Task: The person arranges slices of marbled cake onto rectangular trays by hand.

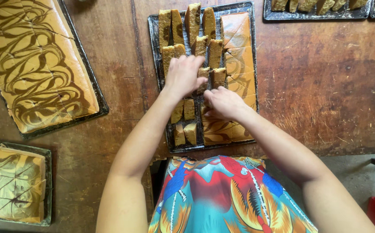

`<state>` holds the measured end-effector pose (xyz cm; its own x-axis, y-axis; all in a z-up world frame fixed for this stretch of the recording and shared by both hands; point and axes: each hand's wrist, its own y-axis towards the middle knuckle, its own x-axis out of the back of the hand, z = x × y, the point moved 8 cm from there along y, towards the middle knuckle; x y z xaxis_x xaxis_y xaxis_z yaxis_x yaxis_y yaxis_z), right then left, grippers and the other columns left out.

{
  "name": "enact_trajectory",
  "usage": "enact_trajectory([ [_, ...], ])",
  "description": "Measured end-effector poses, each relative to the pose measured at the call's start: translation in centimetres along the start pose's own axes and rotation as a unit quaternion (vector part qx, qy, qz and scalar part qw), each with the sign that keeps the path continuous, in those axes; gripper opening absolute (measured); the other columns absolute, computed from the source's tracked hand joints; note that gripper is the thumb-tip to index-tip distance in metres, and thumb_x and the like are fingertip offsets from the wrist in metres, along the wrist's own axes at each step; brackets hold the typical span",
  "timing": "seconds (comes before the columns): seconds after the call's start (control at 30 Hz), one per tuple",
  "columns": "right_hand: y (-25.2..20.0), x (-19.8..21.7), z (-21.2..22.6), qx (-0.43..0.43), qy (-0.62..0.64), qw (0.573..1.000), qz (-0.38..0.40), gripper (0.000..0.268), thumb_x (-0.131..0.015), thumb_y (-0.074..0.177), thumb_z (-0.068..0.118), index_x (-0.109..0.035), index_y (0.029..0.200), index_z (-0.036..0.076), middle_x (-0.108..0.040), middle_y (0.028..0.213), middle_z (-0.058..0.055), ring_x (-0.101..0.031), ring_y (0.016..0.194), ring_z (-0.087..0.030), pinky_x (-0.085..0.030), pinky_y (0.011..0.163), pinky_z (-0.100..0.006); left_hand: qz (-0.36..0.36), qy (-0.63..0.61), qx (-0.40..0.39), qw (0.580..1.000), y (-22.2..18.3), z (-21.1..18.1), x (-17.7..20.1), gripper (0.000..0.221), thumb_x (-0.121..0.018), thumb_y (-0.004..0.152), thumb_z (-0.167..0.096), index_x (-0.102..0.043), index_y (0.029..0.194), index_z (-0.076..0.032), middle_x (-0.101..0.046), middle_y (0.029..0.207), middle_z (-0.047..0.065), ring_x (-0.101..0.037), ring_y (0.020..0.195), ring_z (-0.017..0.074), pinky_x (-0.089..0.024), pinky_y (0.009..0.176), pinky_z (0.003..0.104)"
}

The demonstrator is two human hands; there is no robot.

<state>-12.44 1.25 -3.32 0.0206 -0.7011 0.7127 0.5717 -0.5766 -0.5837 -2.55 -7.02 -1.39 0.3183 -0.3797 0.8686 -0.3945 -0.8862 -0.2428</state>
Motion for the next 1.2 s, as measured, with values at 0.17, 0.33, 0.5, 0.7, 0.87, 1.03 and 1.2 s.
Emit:
enact_trajectory([
  [0.17, -1.3, 2.3, -0.3, 0.093, 0.048, 0.993, -0.062, 0.03, -0.076, 0.085, 0.029, -0.066, 0.107, 0.01, -0.069, 0.103, -0.009, -0.064, 0.101, -0.032, -0.052, 0.091, -0.045, -0.168, -0.045, -0.076, 0.982, -1.9, -1.0, 4.2, 0.053, -0.084, 0.077, -0.038, -0.069, 0.118, -0.009, -0.074, 0.109, 0.01, -0.066, 0.096, 0.0237, -0.047, 0.087, 0.041],
  [0.33, -2.5, 1.2, -4.6, 0.022, 0.043, 0.998, -0.038, 0.021, -0.073, 0.091, 0.021, -0.069, 0.11, 0.01, -0.069, 0.108, -0.011, -0.066, 0.108, -0.03, -0.054, 0.095, -0.042, 0.237, 0.041, -0.09, 0.967, -4.8, -4.9, -4.3, 0.035, -0.076, 0.09, -0.046, -0.076, 0.098, -0.013, -0.073, 0.098, 0.006, -0.065, 0.098, 0.0204, -0.048, 0.093, 0.041],
  [0.5, -3.3, 2.1, -4.7, 0.069, 0.029, 0.984, -0.162, 0.057, -0.083, 0.066, 0.017, -0.067, 0.12, 0.003, -0.068, 0.108, -0.016, -0.063, 0.104, -0.038, -0.051, 0.091, -0.045, 0.142, 0.106, -0.16, 0.971, -6.2, -7.6, -8.3, 0.056, -0.087, 0.062, -0.056, -0.076, 0.099, -0.015, -0.071, 0.101, 0.007, -0.063, 0.104, 0.027, -0.045, 0.088, 0.044],
  [0.7, -1.9, 0.0, -5.8, -0.014, 0.038, 0.998, -0.044, 0.04, -0.083, 0.081, 0.025, -0.07, 0.116, 0.01, -0.069, 0.11, -0.013, -0.064, 0.112, -0.032, -0.053, 0.097, -0.042, 0.194, 0.013, -0.164, 0.967, -7.0, -7.0, -7.1, 0.04, -0.081, 0.075, -0.024, -0.069, 0.114, -0.019, -0.074, 0.094, 0.005, -0.068, 0.099, 0.0283, -0.049, 0.088, 0.047],
  [0.87, -3.8, 4.1, -5.1, 0.018, 0.098, 0.99, -0.104, 0.052, -0.082, 0.074, 0.025, -0.068, 0.12, 0.006, -0.069, 0.113, -0.014, -0.066, 0.107, -0.032, -0.054, 0.093, -0.044, 0.024, -0.19, -0.092, 0.977, -7.7, -4.6, 0.2, 0.066, -0.075, 0.071, -0.019, -0.058, 0.134, -0.012, -0.065, 0.096, 0.014, -0.069, 0.081, 0.0346, -0.057, 0.07, 0.046],
  [1.03, -7.1, 2.4, -1.4, 0.073, 0.114, 0.991, 0.025, 0.048, -0.081, 0.081, 0.042, -0.071, 0.115, 0.01, -0.071, 0.114, -0.012, -0.067, 0.109, -0.029, -0.054, 0.094, -0.042, -0.038, -0.11, -0.095, 0.989, -6.4, -4.3, -0.8, 0.033, -0.081, 0.083, -0.036, -0.07, 0.106, -0.014, -0.069, 0.097, 0.011, -0.071, 0.086, 0.0323, -0.056, 0.076, 0.046],
  [1.2, -5.8, -5.9, 2.7, 0.057, -0.008, 0.998, 0.014, 0.053, -0.082, 0.08, 0.043, -0.063, 0.108, 0.003, -0.064, 0.11, -0.017, -0.062, 0.107, -0.035, -0.053, 0.09, -0.045, 0.069, 0.0, -0.066, 0.995, -4.6, -4.4, -5.6, 0.046, -0.084, 0.072, -0.036, -0.068, 0.106, -0.01, -0.072, 0.094, 0.012, -0.071, 0.09, 0.0331, -0.053, 0.077, 0.051],
])
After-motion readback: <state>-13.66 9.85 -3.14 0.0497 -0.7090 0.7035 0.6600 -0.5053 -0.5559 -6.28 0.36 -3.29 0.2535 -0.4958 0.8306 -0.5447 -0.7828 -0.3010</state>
